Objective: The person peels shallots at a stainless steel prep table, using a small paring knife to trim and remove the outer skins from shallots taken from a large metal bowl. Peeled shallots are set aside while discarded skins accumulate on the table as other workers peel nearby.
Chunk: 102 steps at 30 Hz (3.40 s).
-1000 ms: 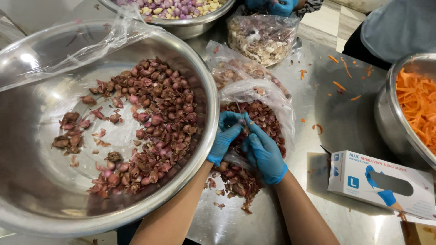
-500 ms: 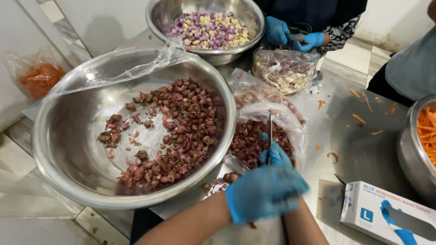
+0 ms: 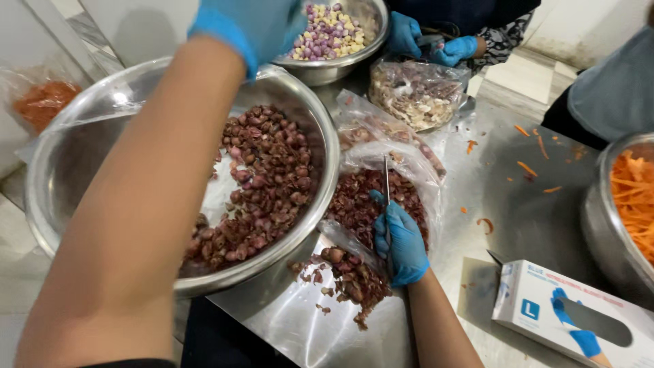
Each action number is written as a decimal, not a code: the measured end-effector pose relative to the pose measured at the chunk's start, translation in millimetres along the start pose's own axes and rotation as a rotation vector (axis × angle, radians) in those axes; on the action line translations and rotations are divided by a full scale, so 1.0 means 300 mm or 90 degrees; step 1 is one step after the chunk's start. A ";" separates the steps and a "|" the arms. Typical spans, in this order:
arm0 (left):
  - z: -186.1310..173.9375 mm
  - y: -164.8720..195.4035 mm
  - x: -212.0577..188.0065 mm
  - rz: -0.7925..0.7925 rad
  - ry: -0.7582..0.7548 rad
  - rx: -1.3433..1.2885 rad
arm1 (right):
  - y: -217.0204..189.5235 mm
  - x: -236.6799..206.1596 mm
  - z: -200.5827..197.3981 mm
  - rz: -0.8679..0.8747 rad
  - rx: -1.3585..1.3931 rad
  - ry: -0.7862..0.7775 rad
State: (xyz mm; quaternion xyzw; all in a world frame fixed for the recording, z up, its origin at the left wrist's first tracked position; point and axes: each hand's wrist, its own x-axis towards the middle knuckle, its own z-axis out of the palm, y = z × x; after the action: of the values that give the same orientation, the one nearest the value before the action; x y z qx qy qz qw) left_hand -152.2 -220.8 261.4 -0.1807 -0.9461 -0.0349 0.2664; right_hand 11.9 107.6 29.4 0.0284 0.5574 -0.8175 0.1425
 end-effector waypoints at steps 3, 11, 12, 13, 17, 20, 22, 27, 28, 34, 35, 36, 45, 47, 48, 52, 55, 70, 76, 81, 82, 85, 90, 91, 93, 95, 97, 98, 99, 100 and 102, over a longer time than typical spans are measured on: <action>0.115 0.006 -0.218 -0.018 -0.186 0.039 | 0.011 0.008 -0.025 0.007 0.000 0.000; 0.379 -0.046 -0.609 -0.147 -0.514 -0.111 | 0.009 0.021 -0.019 0.036 -0.018 0.021; 0.408 -0.051 -0.617 -0.156 -0.519 -0.156 | 0.007 0.023 -0.015 0.030 -0.020 0.015; 0.440 -0.039 -0.623 -0.165 -0.529 -0.206 | 0.008 0.019 -0.014 0.029 -0.024 0.013; 0.536 0.058 -0.630 -0.126 -0.603 -0.149 | 0.012 0.011 -0.013 0.020 -0.044 0.016; 0.551 0.103 -0.634 -0.149 -0.587 -0.287 | 0.015 0.013 -0.018 0.025 -0.016 0.009; 0.529 0.088 -0.612 -0.136 -0.614 -0.238 | 0.018 0.022 -0.020 0.018 -0.031 0.013; 0.420 -0.030 -0.530 -0.097 -0.574 -0.092 | 0.047 0.045 -0.041 0.014 -0.048 0.002; 0.395 -0.061 -0.529 -0.227 -0.533 -0.120 | 0.055 0.046 -0.047 0.013 -0.048 -0.001; 0.358 -0.129 -0.700 -0.266 -0.875 0.157 | 0.066 0.022 -0.071 0.018 -0.027 -0.007; 0.364 -0.145 -0.749 -0.230 -0.897 0.179 | 0.058 0.027 -0.066 0.021 -0.025 -0.003; 0.370 -0.139 -0.793 -0.208 -0.925 0.125 | 0.049 0.029 -0.063 0.018 -0.024 -0.007; 0.202 0.001 -0.752 -0.312 -0.759 0.128 | 0.029 0.010 -0.043 0.016 -0.027 -0.010; 0.094 0.091 -0.694 -0.196 -0.643 0.230 | 0.033 0.013 -0.050 0.012 -0.031 -0.014; 0.040 0.157 -0.687 -0.076 -0.392 0.150 | 0.040 0.011 -0.052 0.019 -0.027 -0.007; -0.064 0.506 -0.780 0.015 -0.134 -0.305 | 0.046 0.019 -0.071 0.021 -0.017 0.000; 0.039 0.728 -0.890 0.180 -0.224 -0.482 | 0.046 0.020 -0.076 0.022 -0.021 -0.008; 0.451 0.692 -0.883 0.008 -0.155 -0.435 | 0.040 0.027 -0.082 0.020 -0.016 -0.009; 0.484 0.701 -0.907 -0.083 -0.123 -0.457 | 0.032 0.020 -0.080 0.026 -0.036 0.007; 0.525 0.693 -0.915 -0.184 -0.076 -0.578 | 0.029 0.017 -0.080 0.025 -0.038 0.005; 0.529 0.689 -0.923 -0.163 -0.047 -0.588 | 0.031 0.019 -0.081 0.018 -0.031 0.005; 0.538 0.679 -0.933 -0.107 0.034 -0.611 | 0.042 0.016 -0.088 0.027 -0.037 -0.003; 0.497 0.674 -0.938 -0.334 -0.220 -0.774 | 0.053 0.018 -0.094 0.020 -0.007 -0.011; 0.481 0.673 -0.942 -0.287 -0.194 -0.732 | 0.051 0.018 -0.096 0.025 -0.004 -0.010; 0.449 0.663 -0.952 -0.185 -0.140 -0.641 | 0.047 0.023 -0.094 0.032 -0.014 -0.007; 0.436 0.662 -0.951 -0.099 -0.070 -0.655 | 0.041 0.026 -0.091 0.040 -0.045 -0.006; 0.445 0.679 -0.937 -0.068 -0.057 -0.687 | 0.037 0.024 -0.086 0.039 -0.014 -0.001; 0.460 0.695 -0.920 -0.076 -0.074 -0.708 | 0.036 0.023 -0.083 0.036 0.001 0.002; 0.477 0.709 -0.899 -0.081 -0.086 -0.728 | 0.030 0.021 -0.084 0.019 0.021 -0.005; 0.499 0.724 -0.872 -0.090 -0.061 -0.761 | 0.025 0.015 -0.085 0.001 0.042 -0.011; 0.544 0.748 -0.809 -0.109 -0.014 -0.829 | 0.021 -0.007 -0.086 -0.054 0.076 -0.011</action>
State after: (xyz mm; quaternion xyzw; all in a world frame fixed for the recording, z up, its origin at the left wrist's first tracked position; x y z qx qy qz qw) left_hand 40.9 -63.5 -10.5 -0.2297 -0.7453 -0.6196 0.0891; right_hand 12.8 129.7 14.4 0.0063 0.5070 -0.8548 0.1102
